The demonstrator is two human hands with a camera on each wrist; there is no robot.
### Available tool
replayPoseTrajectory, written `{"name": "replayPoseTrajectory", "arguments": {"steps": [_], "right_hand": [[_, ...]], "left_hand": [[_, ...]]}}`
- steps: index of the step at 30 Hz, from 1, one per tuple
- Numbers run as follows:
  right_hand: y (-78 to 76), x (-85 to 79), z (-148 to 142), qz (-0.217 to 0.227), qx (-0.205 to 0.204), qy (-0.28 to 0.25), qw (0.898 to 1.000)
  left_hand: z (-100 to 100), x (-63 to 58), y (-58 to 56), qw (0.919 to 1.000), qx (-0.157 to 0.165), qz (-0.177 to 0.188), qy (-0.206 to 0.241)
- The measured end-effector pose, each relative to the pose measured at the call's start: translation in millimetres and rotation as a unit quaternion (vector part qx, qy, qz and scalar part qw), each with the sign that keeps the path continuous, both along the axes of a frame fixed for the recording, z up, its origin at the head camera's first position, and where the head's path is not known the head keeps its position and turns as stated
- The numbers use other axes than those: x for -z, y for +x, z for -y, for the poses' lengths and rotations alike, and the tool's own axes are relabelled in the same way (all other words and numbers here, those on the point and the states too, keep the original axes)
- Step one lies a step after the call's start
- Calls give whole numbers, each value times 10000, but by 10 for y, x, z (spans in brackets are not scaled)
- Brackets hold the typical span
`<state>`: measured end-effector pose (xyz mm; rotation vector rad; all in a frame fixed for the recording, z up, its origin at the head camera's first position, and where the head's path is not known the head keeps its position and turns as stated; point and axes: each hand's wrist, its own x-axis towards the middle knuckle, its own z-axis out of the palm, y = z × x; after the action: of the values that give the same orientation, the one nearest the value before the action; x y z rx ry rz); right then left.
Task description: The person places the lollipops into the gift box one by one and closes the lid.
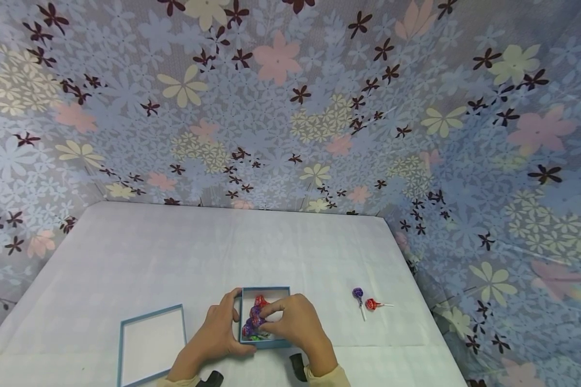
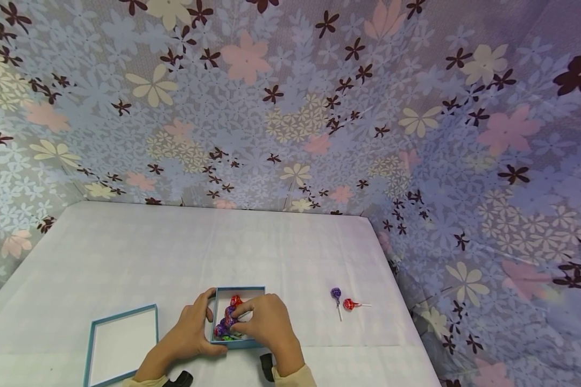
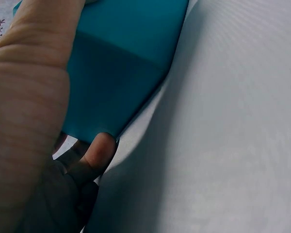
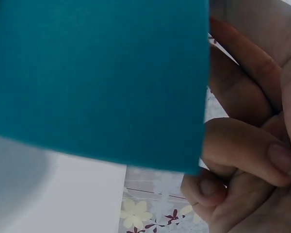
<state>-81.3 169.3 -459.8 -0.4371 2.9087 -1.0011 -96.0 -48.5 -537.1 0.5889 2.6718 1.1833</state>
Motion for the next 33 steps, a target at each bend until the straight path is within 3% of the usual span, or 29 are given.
{"name": "replayPoseTrajectory", "arguments": {"steps": [33], "right_hand": [[-8, 78, -18, 38, -228, 414, 9989]], "left_hand": [[-1, 35, -10, 9999, -25, 30, -125]]}}
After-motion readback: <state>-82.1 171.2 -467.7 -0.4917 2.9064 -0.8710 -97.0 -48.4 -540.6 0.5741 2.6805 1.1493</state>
